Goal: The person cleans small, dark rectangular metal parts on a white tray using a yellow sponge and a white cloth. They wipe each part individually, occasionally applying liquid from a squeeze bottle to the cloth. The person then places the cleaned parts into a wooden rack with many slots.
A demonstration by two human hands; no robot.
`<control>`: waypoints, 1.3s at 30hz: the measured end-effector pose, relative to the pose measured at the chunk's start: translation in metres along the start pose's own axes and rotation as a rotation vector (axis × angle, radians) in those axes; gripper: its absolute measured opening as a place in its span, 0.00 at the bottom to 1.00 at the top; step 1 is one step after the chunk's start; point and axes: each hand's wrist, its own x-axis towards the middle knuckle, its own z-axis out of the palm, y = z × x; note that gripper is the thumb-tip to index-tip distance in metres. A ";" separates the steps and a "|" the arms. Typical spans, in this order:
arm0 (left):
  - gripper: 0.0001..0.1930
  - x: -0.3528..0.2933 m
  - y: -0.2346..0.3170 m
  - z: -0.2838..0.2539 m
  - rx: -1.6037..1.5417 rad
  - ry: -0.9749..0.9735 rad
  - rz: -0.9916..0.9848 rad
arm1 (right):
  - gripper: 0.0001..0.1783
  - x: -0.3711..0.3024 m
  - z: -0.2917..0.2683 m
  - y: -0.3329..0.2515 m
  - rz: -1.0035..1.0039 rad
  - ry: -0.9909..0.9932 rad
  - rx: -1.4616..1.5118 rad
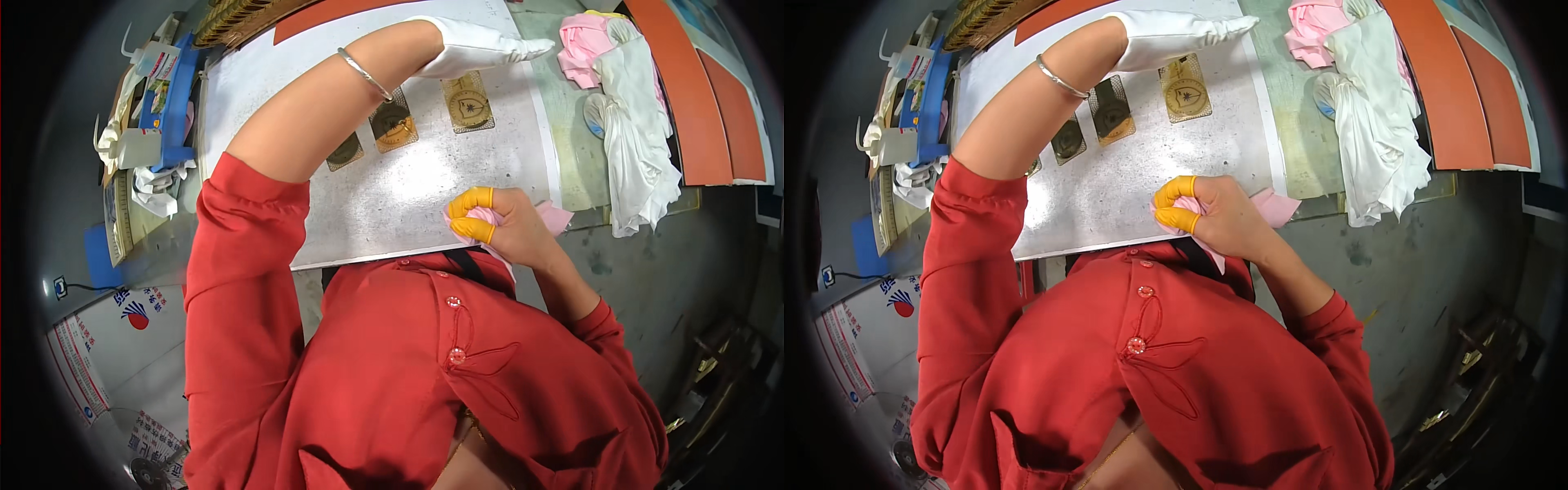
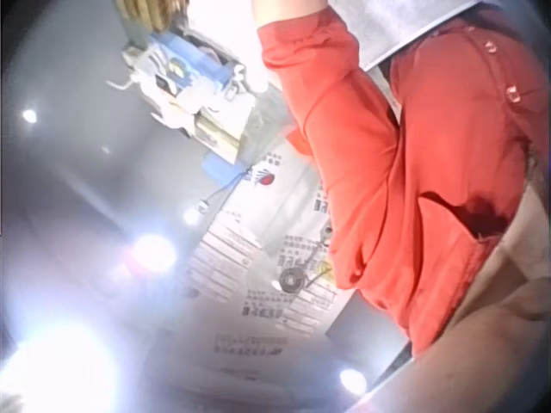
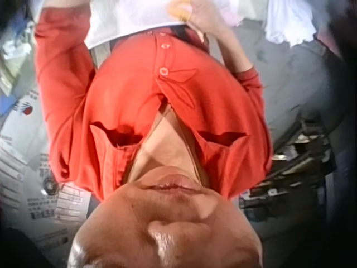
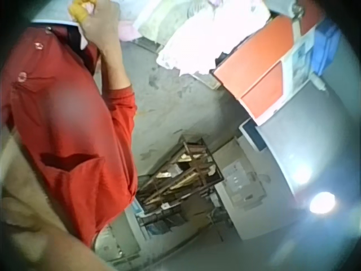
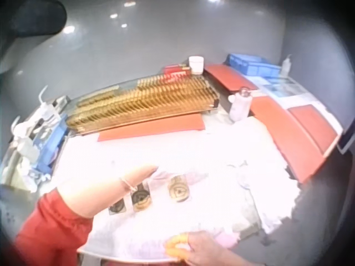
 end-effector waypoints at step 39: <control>0.42 -0.010 0.008 0.008 0.041 -0.044 -0.210 | 0.06 -0.003 0.001 -0.001 0.051 -0.005 0.040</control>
